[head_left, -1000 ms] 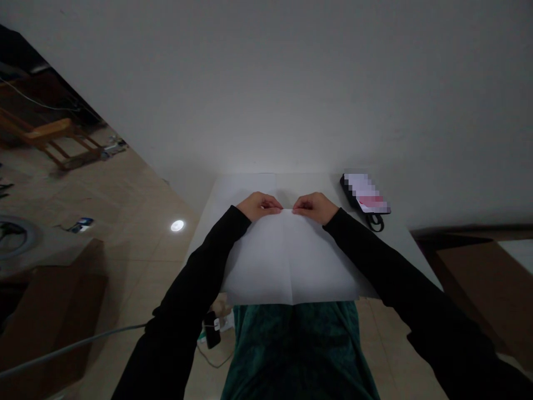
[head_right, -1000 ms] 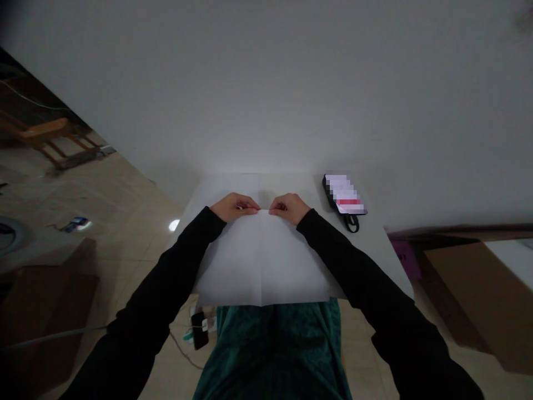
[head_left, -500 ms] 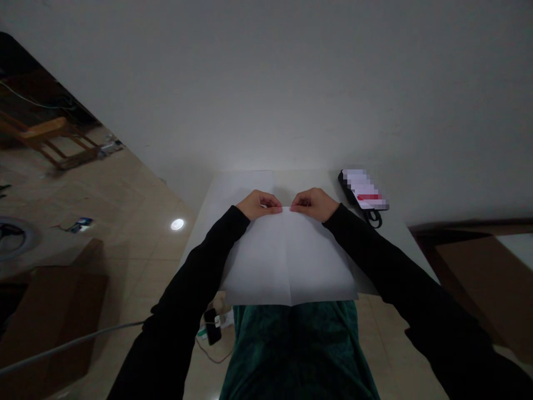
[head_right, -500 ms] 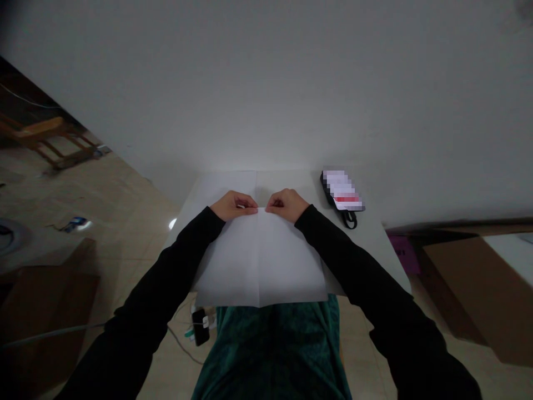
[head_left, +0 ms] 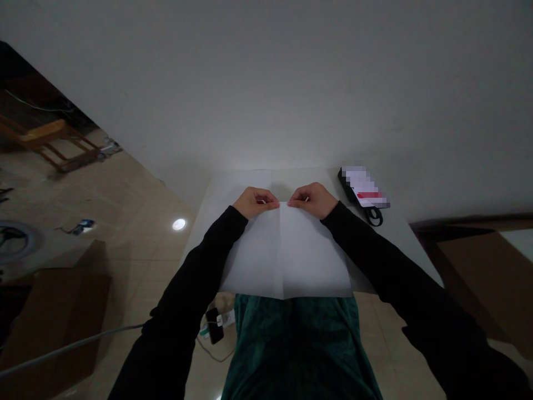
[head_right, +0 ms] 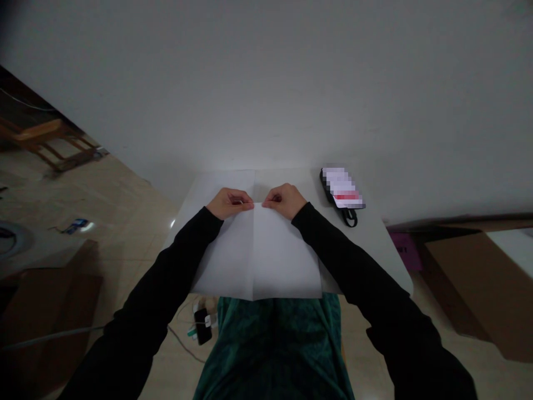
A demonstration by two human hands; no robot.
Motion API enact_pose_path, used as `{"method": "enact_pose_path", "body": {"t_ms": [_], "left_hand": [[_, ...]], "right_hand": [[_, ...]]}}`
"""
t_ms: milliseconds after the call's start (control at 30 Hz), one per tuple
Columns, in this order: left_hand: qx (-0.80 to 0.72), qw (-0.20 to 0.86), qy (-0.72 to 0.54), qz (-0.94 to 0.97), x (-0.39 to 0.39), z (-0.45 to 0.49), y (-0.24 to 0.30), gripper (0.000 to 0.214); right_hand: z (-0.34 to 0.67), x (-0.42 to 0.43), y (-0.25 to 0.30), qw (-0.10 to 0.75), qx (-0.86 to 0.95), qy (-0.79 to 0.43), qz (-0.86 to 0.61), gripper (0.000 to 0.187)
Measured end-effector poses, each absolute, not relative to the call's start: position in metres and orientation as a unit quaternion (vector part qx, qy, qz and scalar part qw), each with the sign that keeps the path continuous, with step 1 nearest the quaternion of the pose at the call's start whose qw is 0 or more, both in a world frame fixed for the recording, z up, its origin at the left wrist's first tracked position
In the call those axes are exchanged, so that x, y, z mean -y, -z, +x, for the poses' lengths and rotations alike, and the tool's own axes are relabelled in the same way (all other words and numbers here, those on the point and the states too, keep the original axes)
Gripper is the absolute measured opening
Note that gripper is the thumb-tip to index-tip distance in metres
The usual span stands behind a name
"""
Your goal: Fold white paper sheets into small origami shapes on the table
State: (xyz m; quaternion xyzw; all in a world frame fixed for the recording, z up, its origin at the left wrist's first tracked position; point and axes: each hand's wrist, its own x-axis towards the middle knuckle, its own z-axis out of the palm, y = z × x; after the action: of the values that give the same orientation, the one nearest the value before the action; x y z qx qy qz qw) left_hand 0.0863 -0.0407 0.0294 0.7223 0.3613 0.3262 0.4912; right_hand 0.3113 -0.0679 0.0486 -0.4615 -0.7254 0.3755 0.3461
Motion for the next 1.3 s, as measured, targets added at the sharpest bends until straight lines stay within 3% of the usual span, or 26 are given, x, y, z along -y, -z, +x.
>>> {"method": "enact_pose_path", "body": {"t_ms": [167,333,567,833,1000,1200,1300], "left_hand": [[-0.364,0.536,-0.341,0.681,0.04,0.087,-0.031,0.03],[-0.377,0.586,-0.233,0.679,0.041,0.083,-0.032,0.036],[-0.401,0.522,-0.225,0.719,0.036,0.078,-0.027,0.028],[-0.416,0.512,-0.263,0.705,0.033,0.074,-0.026,0.028],[-0.419,0.509,-0.174,0.732,0.029,0.056,-0.031,0.03],[-0.469,0.394,-0.227,0.757,0.021,0.043,-0.031,0.028],[-0.491,0.387,-0.221,0.749,0.019,0.039,-0.031,0.032]], "right_hand": [[0.309,0.069,-0.049,0.367,0.709,-0.378,-0.468,0.017],[0.312,0.067,-0.045,0.37,0.701,-0.39,-0.467,0.018],[0.324,0.065,-0.038,0.283,0.734,-0.354,-0.505,0.014],[0.333,0.062,-0.032,0.314,0.714,-0.361,-0.511,0.016],[0.344,0.058,-0.032,0.365,0.68,-0.347,-0.533,0.023],[0.356,0.057,-0.033,0.298,0.695,-0.347,-0.555,0.018],[0.358,0.057,-0.032,0.298,0.688,-0.3,-0.59,0.018]]}}
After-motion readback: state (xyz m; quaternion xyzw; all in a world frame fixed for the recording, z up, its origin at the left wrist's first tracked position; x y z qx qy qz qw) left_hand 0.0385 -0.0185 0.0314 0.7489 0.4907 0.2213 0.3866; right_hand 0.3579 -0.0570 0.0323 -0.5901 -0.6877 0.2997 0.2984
